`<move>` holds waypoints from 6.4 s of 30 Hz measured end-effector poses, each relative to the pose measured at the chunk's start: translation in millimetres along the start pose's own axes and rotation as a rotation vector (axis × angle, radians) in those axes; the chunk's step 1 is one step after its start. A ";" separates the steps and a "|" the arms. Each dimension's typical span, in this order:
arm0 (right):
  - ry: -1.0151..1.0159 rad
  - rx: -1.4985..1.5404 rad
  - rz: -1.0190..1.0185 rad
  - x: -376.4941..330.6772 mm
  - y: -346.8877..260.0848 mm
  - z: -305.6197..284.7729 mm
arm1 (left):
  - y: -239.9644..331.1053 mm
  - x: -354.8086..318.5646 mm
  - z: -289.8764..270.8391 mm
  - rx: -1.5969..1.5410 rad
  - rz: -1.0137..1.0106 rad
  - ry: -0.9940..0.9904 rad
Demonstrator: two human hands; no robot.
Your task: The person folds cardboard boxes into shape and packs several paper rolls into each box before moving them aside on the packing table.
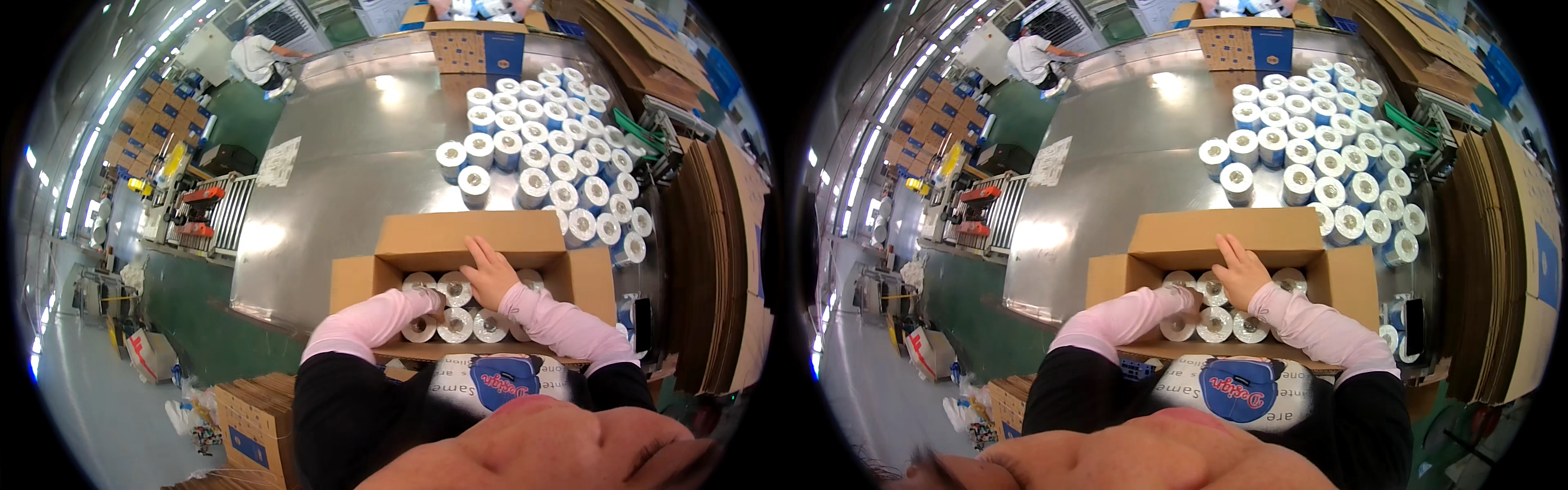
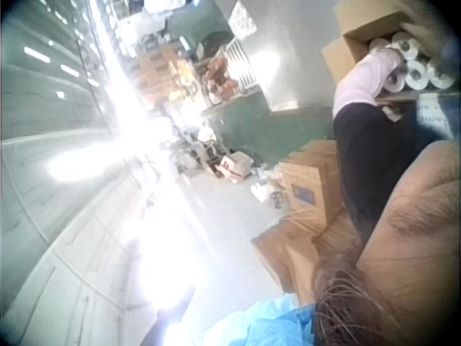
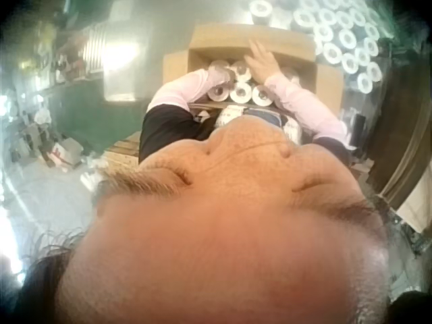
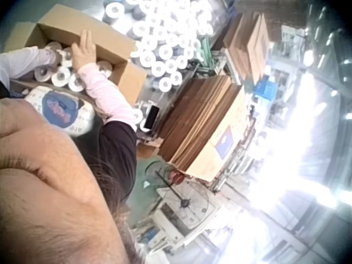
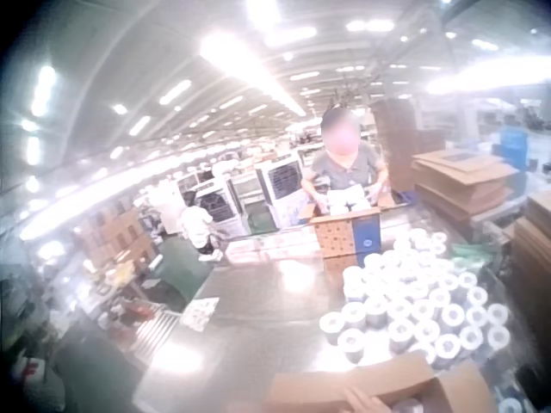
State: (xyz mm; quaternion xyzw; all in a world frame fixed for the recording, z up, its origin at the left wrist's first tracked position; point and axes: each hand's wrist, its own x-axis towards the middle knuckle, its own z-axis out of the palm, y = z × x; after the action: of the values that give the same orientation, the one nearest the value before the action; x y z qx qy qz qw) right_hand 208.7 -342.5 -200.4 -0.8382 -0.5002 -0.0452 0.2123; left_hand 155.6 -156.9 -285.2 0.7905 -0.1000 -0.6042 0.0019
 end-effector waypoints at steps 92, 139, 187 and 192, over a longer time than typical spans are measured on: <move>-0.471 -0.264 0.505 9.6 364.6 36.3 | -54.8 112.7 -297.9 -0.211 -0.473 0.939; -0.380 -0.247 0.923 -220.4 351.8 -46.0 | 98.3 110.6 -242.8 -0.123 0.331 0.956; -0.010 0.562 -0.026 15.4 45.0 -109.9 | -43.4 -197.8 -85.7 -0.480 -0.004 0.669; 0.048 0.350 0.205 -54.5 164.5 -75.1 | -45.1 -60.8 -221.5 -0.416 0.272 1.137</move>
State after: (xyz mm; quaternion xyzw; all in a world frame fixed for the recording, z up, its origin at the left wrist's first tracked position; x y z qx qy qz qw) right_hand 333.1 -484.7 -199.2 -0.8337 -0.4074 0.0445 0.3701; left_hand 359.2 -129.1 -173.0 0.9518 -0.0634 -0.0899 0.2862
